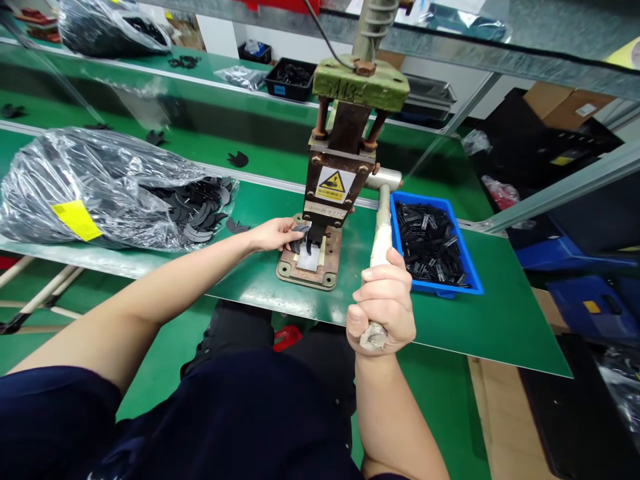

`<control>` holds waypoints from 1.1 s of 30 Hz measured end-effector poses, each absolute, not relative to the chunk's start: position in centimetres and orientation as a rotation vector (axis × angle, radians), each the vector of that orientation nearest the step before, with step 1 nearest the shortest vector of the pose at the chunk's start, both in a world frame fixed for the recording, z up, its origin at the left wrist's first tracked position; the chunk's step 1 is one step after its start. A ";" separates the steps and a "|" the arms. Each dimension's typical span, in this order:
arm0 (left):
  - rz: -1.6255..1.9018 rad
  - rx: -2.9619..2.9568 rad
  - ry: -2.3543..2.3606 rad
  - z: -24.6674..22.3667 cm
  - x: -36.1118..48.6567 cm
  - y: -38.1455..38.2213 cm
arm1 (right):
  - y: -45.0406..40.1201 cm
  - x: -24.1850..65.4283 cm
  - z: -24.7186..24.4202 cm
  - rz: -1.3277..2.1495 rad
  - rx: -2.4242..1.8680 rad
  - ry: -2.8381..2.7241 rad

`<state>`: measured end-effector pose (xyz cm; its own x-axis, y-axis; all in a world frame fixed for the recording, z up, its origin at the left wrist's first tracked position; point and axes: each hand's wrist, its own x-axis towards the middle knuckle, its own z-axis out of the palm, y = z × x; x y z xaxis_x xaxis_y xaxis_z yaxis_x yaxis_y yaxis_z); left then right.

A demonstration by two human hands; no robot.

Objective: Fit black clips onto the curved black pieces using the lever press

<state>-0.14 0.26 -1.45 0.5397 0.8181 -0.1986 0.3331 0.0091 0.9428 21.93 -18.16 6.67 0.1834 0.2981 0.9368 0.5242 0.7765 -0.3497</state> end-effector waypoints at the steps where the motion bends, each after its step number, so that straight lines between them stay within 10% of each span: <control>1: 0.494 1.551 1.016 -1.2 -0.1 0.3 | -18.2 21.9 6.6 -0.181 -0.727 -1.415; 17: 0.386 1.187 1.129 -0.6 0.5 -0.6 | -18.0 21.6 7.1 -0.206 -0.740 -1.397; 26: 0.617 1.205 1.017 0.4 -1.1 -3.6 | -14.7 23.4 17.3 -0.061 -0.649 -1.405; 33: 0.687 1.317 0.896 3.8 -5.7 -8.0 | -14.7 22.2 6.9 0.088 -1.021 -1.510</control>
<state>-5.74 -8.04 3.83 0.5076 0.8466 -0.1601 0.0652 0.1475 0.9869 22.20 -14.70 6.89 0.1401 0.6261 0.7671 0.5328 0.6053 -0.5914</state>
